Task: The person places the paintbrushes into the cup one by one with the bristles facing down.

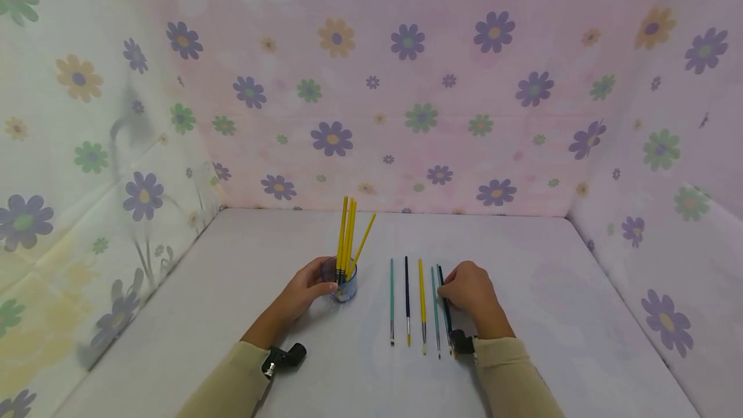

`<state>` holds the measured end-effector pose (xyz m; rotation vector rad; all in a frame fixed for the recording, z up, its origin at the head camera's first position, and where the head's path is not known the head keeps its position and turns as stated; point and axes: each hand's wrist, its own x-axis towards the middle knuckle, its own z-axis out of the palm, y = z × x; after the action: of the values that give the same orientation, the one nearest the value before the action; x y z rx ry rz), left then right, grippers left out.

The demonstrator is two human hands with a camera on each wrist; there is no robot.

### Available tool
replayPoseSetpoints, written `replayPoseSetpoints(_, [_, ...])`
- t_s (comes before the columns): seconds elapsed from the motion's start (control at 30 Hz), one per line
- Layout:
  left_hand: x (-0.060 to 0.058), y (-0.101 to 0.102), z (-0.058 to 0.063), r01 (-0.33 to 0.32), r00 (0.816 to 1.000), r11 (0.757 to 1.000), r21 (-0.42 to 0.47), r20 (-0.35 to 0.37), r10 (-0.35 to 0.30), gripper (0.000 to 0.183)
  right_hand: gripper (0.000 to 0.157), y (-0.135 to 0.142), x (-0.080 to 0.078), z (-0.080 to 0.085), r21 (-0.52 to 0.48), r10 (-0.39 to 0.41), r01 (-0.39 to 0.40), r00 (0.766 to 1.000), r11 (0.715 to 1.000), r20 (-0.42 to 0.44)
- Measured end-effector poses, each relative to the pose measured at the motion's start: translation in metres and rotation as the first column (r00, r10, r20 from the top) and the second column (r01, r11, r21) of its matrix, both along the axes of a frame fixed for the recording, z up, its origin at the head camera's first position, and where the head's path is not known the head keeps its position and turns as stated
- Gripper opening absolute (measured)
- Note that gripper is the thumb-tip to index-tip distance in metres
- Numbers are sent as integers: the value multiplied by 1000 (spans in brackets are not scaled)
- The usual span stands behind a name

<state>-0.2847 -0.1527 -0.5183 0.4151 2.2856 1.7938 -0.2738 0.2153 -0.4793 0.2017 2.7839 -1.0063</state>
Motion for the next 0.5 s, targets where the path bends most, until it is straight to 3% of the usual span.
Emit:
replayPoseSetpoints(0.17, [0, 0, 0, -3, 1000, 1000, 3, -2, 3, 63, 23, 0, 0, 0, 44, -7, 7, 1000, 999, -10])
replayPoseSetpoints(0.5, [0, 0, 0, -1, 1000, 1000, 1, -5, 1, 62, 29, 6, 0, 1, -5, 2, -2, 1000, 1000, -10])
